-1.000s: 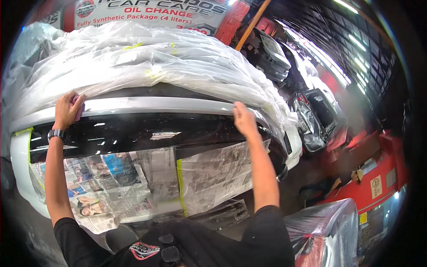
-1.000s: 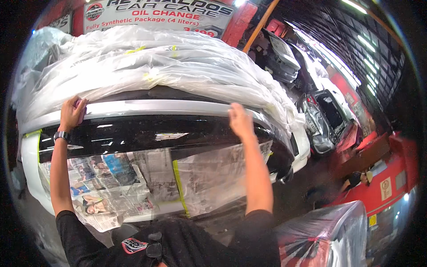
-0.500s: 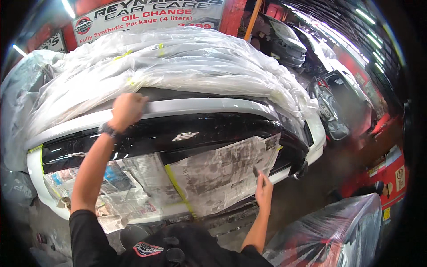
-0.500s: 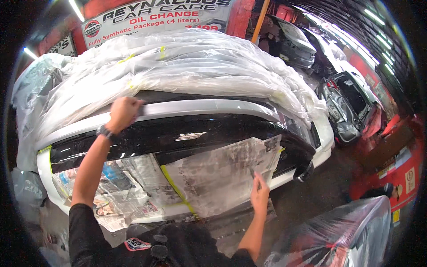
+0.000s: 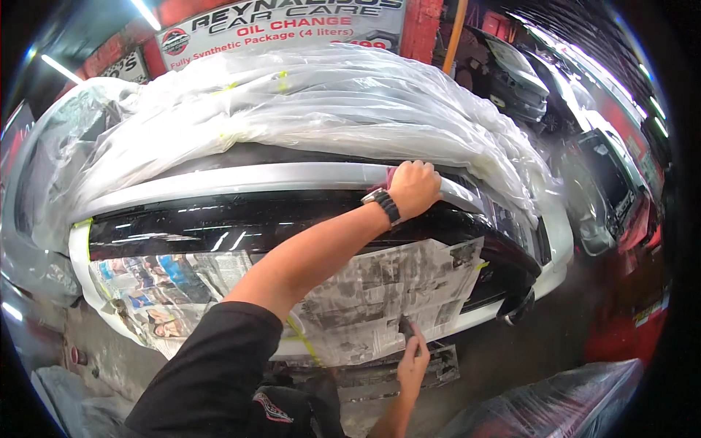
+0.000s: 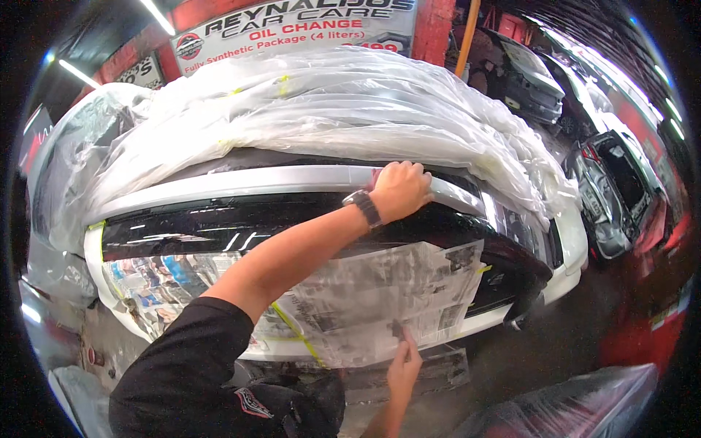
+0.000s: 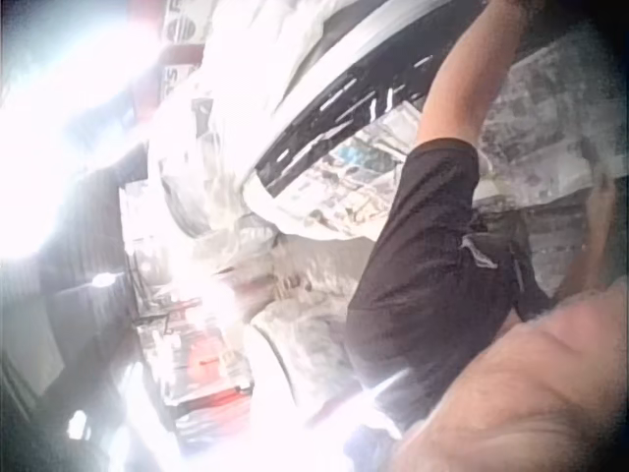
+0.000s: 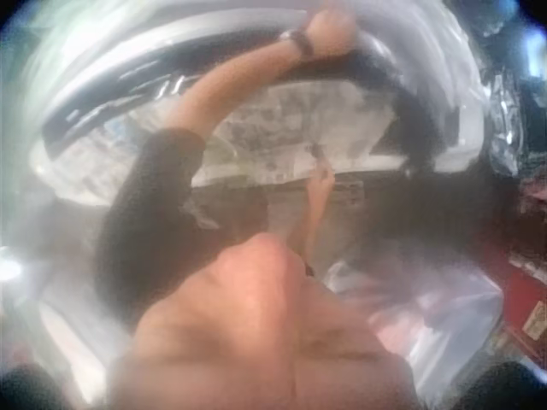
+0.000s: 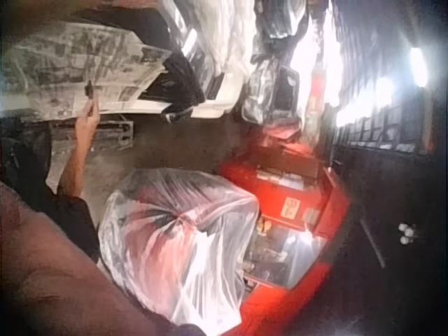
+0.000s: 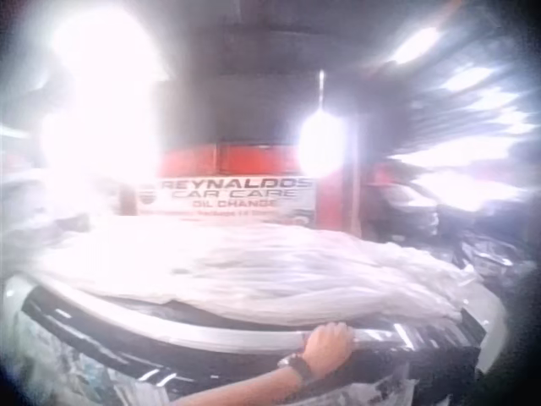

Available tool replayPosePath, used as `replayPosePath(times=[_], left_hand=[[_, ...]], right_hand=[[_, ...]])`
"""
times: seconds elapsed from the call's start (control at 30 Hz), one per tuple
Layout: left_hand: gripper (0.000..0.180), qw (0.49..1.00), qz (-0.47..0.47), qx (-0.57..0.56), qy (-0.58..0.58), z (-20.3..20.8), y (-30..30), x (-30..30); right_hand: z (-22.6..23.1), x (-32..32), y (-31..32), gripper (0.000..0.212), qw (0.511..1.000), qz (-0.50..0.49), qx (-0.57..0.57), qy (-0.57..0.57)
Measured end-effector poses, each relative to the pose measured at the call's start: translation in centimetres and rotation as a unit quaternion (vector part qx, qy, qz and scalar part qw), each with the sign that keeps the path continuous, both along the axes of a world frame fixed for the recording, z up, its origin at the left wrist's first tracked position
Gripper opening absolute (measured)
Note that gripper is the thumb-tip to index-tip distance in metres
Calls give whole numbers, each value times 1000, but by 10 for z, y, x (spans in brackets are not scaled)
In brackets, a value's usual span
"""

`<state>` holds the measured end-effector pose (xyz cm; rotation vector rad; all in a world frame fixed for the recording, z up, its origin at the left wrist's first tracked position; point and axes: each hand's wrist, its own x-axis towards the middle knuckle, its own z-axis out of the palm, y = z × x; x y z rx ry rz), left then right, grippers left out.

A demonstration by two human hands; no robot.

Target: The person sands the black trim of a white car using a sanding block and a cloth, while the surrounding areas are masked off with newspaper and plastic.

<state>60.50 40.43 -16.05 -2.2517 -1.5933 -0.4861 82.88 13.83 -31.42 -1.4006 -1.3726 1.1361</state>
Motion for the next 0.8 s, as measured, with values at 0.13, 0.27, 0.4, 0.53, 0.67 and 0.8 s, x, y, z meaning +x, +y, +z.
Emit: replayPosePath(times=[0.13,0.27,0.4,0.53,0.67,0.8], left_hand=[[46,999,-33,20,-39,2,-46,-59],[40,992,30,-67,-104,36,-93,-124],[41,987,54,-65,-140,47,-143,-193],[53,984,82,-52,-147,55,-204,-260],[52,972,134,-79,-177,67,-258,-321],[48,941,193,-98,-259,74,-319,-389]], right_hand=[[11,24,7,58,998,-53,19,28],[50,31,30,56,998,-44,22,38],[95,-1,75,46,983,15,181,3],[159,-79,122,39,945,108,305,-43],[189,-173,187,37,867,186,432,-166],[190,-224,226,38,812,260,350,-389]])
